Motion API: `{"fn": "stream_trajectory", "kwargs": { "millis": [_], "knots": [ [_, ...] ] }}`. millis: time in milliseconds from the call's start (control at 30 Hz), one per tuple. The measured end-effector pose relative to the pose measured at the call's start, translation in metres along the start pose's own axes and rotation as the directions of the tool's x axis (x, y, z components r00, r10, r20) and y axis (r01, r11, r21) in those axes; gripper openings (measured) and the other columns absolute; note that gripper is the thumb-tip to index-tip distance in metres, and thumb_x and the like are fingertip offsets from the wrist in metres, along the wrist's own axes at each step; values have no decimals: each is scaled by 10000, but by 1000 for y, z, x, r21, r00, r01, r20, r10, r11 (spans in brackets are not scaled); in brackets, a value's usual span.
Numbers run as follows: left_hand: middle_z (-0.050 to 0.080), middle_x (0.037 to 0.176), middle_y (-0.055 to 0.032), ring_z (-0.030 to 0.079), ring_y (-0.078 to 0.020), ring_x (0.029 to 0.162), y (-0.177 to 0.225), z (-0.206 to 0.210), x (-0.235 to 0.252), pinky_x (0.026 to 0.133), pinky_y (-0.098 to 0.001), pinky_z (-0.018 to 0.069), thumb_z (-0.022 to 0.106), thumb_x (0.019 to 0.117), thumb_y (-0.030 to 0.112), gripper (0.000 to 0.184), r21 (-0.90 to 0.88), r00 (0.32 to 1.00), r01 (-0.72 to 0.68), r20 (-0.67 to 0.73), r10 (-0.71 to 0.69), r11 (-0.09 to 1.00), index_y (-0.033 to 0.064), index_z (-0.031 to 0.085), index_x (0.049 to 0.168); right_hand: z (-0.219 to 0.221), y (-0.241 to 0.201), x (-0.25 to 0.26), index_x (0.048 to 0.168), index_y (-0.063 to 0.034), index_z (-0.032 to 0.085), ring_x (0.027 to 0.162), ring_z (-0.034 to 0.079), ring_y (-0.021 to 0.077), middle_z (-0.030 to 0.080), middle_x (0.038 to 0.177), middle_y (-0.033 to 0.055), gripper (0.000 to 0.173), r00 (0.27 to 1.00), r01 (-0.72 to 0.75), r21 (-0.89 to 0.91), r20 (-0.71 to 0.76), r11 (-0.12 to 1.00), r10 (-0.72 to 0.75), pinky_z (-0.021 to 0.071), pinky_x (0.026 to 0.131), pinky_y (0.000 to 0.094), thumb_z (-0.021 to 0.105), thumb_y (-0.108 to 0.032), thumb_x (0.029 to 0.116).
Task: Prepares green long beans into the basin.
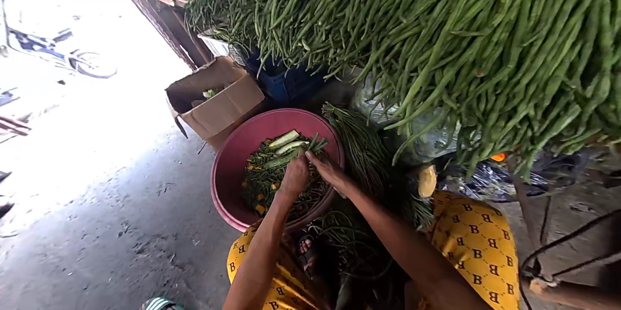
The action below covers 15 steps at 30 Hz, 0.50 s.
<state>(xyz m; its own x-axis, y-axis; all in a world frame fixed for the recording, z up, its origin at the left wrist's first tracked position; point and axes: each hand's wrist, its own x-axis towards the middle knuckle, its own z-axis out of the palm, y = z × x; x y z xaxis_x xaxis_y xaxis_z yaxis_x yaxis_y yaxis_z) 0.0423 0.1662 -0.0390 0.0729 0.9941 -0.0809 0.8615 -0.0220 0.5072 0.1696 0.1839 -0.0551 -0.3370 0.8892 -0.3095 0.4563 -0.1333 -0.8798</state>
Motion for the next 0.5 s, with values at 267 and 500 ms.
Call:
{"fn": "stream_trajectory", "kwargs": {
  "millis": [267, 500],
  "knots": [
    [642, 1180, -329, 653, -487, 1099, -29, -31, 5, 958, -621, 501, 457, 1060, 26, 282, -40, 987, 100, -119, -104, 994, -85, 544, 1305, 22, -26, 41, 1172, 8, 625, 670, 483, 199, 532, 820, 119, 684, 995, 86, 48, 52, 995, -88, 458, 663, 385, 349, -608, 1065],
    [649, 1141, -322, 662, -490, 1056, -56, -32, 3, 922, -622, 517, 476, 1041, -10, 221, 23, 976, 24, -219, -19, 999, -114, 600, 1192, 40, -38, 45, 1204, -32, 658, 670, 443, 175, 553, 849, 105, 653, 995, 42, 154, 85, 987, -56, 410, 620, 354, 366, -598, 1065]
  ]
}}
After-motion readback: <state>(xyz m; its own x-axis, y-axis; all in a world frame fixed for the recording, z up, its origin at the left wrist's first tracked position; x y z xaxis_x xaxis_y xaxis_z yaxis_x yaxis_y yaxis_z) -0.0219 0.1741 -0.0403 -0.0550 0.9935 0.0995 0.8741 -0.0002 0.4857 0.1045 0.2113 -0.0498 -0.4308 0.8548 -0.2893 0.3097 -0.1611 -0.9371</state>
